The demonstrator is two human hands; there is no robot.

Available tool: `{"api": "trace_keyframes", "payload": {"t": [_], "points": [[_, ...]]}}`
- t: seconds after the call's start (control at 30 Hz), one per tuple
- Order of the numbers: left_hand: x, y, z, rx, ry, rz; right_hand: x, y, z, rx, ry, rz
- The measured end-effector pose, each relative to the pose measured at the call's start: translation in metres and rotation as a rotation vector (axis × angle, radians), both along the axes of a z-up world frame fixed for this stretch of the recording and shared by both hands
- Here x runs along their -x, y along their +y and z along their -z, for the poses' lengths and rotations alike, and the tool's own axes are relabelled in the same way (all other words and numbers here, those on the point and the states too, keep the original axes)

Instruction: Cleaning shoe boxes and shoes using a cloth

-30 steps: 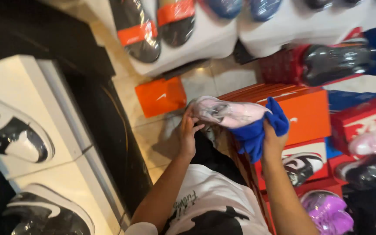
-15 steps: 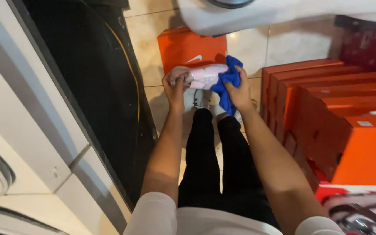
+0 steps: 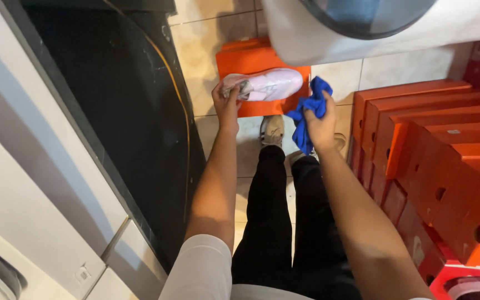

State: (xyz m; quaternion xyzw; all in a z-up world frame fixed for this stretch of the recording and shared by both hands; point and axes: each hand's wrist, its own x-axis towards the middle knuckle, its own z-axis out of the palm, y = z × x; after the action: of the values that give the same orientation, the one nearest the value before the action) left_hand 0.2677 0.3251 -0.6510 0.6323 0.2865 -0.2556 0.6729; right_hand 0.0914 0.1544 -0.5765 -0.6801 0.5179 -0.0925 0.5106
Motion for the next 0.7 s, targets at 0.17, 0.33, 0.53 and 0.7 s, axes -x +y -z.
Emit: {"api": "trace_keyframes", "payload": {"t": [0.17, 0.33, 0.53, 0.7], "points": [[-0.001, 0.007, -0.015, -0.167, -0.092, 0.095, 0.020, 0.013, -0.038, -0.081, -0.095, 0.038], [0.024, -0.001, -0.065, -0.328, -0.251, 0.236, 0.067, 0.037, -0.093, -0.129, -0.199, 0.207], [0.130, -0.066, -0.248, 0.094, -0.326, 0.516, 0.131, 0.071, -0.171, -0.264, -0.541, 0.557], [0.232, -0.085, -0.431, 0.538, -0.561, 1.382, 0.187, 0.107, -0.309, -0.534, -0.795, 0.668]]}}
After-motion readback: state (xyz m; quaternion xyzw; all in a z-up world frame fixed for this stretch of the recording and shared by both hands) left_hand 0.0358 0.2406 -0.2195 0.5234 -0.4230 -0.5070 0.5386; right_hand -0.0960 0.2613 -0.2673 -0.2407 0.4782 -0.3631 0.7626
